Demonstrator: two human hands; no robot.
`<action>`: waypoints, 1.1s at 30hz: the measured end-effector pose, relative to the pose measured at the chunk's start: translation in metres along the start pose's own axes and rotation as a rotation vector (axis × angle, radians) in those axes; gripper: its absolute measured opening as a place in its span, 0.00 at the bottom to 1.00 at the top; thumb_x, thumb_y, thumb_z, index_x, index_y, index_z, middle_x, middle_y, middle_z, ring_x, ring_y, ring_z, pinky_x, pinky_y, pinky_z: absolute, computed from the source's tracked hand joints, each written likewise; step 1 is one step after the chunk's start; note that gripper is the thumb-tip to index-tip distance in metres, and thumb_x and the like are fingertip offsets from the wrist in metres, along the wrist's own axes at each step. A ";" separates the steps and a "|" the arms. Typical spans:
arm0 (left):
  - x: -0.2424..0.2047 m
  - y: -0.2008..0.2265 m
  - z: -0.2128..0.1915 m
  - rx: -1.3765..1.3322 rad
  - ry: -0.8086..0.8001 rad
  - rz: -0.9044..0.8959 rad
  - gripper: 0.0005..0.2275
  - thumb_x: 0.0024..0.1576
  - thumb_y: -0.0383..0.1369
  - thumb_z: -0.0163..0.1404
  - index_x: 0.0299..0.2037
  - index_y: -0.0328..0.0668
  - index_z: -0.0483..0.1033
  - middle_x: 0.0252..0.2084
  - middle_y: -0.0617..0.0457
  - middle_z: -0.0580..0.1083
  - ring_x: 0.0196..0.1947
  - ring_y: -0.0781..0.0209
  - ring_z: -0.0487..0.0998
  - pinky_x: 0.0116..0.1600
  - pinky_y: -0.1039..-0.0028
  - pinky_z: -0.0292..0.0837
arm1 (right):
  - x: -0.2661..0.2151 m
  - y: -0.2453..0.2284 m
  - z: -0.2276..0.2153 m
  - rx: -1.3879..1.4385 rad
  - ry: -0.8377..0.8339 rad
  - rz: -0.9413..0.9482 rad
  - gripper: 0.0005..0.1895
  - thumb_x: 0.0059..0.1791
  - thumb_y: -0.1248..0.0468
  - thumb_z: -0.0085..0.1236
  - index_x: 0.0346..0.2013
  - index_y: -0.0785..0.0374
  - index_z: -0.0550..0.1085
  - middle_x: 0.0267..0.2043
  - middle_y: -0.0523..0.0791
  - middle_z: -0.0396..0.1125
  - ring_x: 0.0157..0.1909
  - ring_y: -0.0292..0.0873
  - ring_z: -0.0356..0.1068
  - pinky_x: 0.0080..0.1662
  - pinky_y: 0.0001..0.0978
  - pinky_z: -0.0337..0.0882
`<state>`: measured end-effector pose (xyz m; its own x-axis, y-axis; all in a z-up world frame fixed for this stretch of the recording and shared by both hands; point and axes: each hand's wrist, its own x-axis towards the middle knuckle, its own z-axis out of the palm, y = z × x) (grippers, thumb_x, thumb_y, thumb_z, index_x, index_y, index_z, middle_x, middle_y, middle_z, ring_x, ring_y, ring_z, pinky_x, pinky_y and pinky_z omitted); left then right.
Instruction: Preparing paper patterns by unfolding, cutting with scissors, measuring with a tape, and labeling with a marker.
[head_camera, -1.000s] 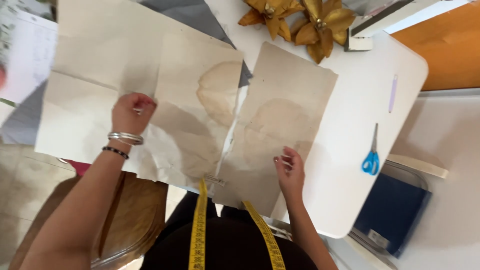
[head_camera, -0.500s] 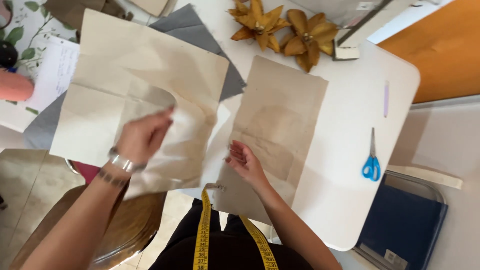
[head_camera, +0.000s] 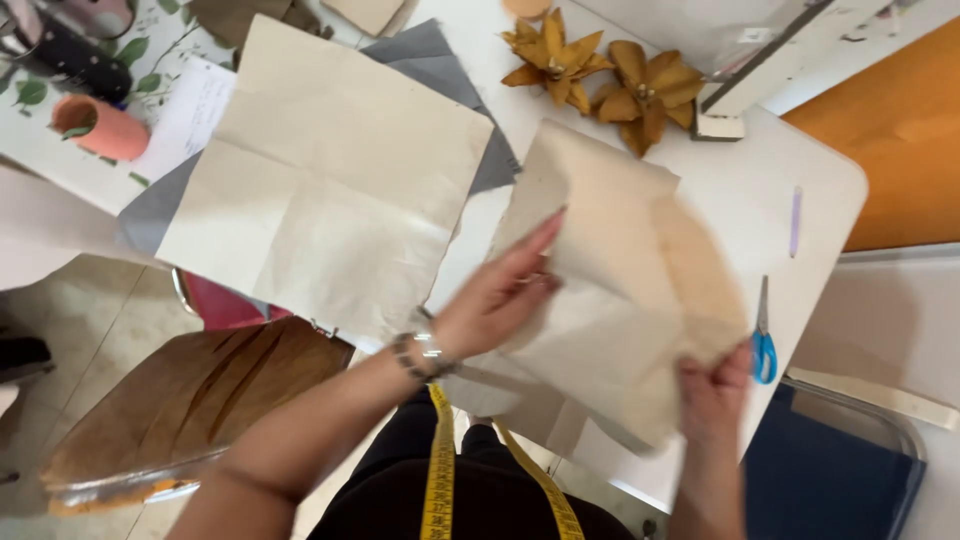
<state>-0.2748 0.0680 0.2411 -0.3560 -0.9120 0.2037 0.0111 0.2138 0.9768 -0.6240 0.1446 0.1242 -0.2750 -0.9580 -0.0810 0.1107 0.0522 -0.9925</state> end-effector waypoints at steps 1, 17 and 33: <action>-0.001 -0.025 0.017 0.004 0.008 -0.005 0.30 0.67 0.23 0.45 0.76 0.54 0.47 0.81 0.50 0.46 0.80 0.54 0.52 0.76 0.64 0.63 | 0.000 -0.008 -0.003 0.002 -0.009 0.005 0.43 0.45 0.64 0.60 0.75 0.53 0.56 0.68 0.46 0.64 0.61 0.40 0.66 0.60 0.35 0.70; -0.115 -0.166 0.087 0.374 -0.124 -0.663 0.27 0.56 0.38 0.55 0.67 0.52 0.64 0.56 0.55 0.75 0.51 0.55 0.76 0.59 0.63 0.69 | -0.002 0.086 -0.088 -0.764 0.168 0.252 0.35 0.50 0.54 0.58 0.71 0.55 0.62 0.62 0.46 0.68 0.61 0.42 0.67 0.62 0.30 0.63; -0.230 -0.233 -0.121 1.406 -0.594 -0.166 0.45 0.55 0.49 0.55 0.77 0.56 0.37 0.80 0.60 0.38 0.78 0.50 0.40 0.72 0.54 0.46 | 0.014 0.127 -0.129 -0.615 0.288 0.220 0.15 0.55 0.57 0.57 0.56 0.55 0.74 0.28 0.36 0.63 0.29 0.29 0.57 0.33 0.24 0.60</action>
<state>-0.0822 0.1851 -0.0250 -0.5775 -0.7644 -0.2867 -0.8077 0.5860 0.0645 -0.7370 0.1739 -0.0153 -0.5587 -0.7989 -0.2226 -0.3425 0.4667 -0.8154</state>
